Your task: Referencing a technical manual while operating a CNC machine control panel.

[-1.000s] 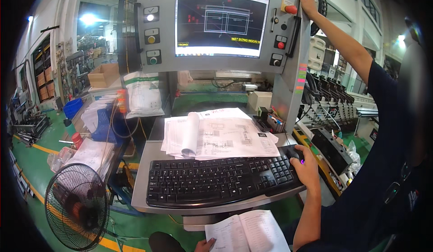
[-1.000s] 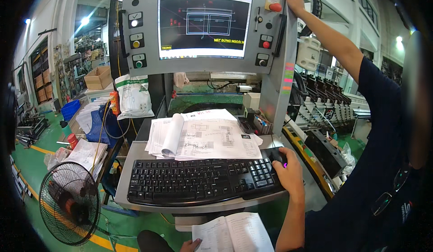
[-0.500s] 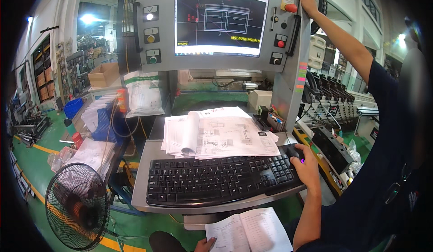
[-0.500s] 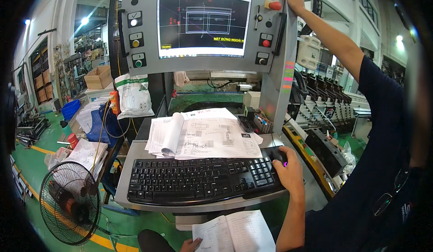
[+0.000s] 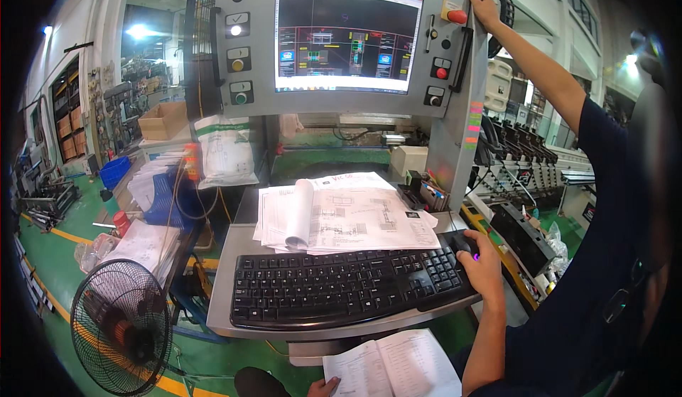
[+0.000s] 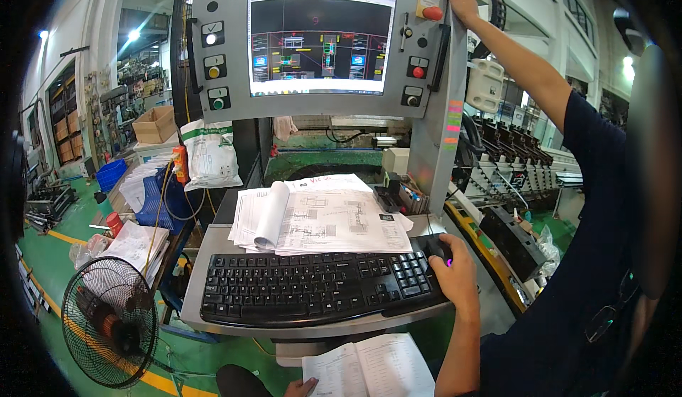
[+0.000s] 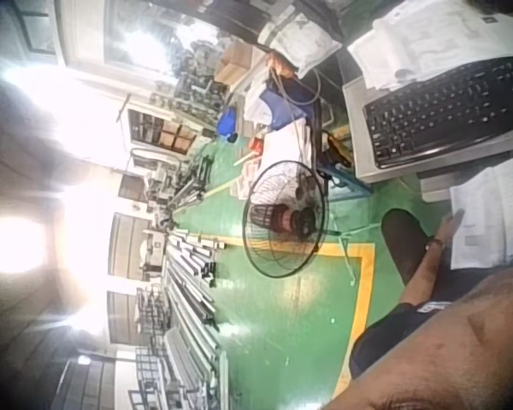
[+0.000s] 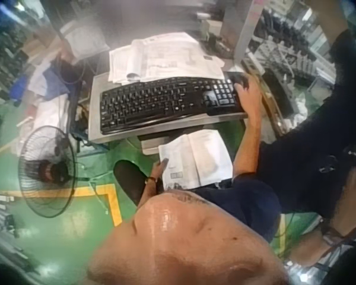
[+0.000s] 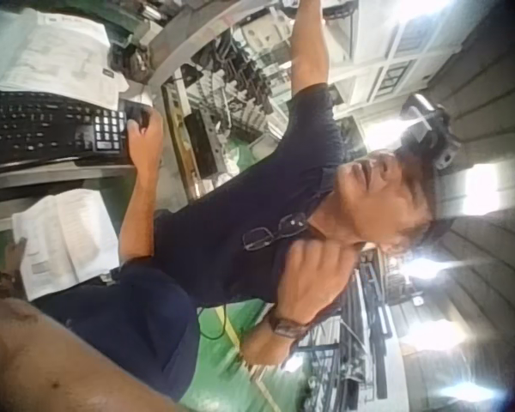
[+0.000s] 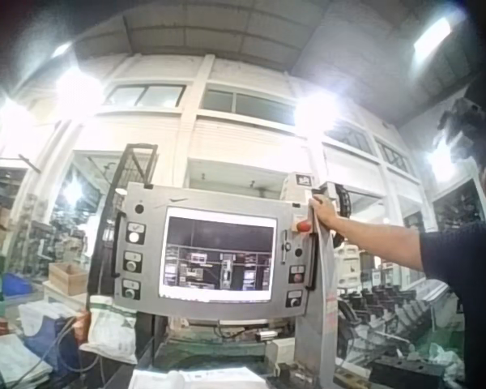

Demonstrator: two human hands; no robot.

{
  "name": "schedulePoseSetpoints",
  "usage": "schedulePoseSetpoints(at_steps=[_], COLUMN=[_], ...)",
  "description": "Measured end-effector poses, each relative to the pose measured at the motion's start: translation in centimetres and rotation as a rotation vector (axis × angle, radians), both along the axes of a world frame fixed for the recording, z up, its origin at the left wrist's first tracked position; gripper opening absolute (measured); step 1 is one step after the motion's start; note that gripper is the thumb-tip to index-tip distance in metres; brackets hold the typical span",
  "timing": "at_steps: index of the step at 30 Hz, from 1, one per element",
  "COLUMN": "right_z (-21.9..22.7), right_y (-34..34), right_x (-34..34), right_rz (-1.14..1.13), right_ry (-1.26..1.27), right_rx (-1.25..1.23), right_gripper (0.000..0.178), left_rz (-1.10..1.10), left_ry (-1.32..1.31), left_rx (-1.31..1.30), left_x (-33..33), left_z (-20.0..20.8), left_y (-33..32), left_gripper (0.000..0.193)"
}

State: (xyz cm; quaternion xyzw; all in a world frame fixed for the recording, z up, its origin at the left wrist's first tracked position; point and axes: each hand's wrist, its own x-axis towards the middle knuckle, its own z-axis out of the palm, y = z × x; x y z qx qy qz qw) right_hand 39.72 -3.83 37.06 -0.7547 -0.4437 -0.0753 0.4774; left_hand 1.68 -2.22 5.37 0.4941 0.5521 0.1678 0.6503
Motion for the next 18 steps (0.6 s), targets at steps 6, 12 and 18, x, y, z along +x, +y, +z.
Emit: schedulePoseSetpoints(at_steps=[6,12,18], right_z=[-0.1,0.3,0.6], right_y=[1.0,-0.7,-1.4], right_x=[-0.7,0.2,0.4], right_rz=[0.038,-0.019,-0.059], right_ry=[0.06,-0.03,0.033], right_rx=[-0.014,0.013,-0.024], right_gripper=[0.048,0.048,0.047], left_rz=[0.029,0.04,0.031], left_ry=[-0.178,-0.34,-0.181], left_rx=[-0.024,-0.095,-0.045], left_x=[-1.5,-0.1,1.1], left_z=[-4.7,-7.4,-3.3], left_y=[-0.1,1.0,0.7], left_gripper=[0.054,0.044,0.038])
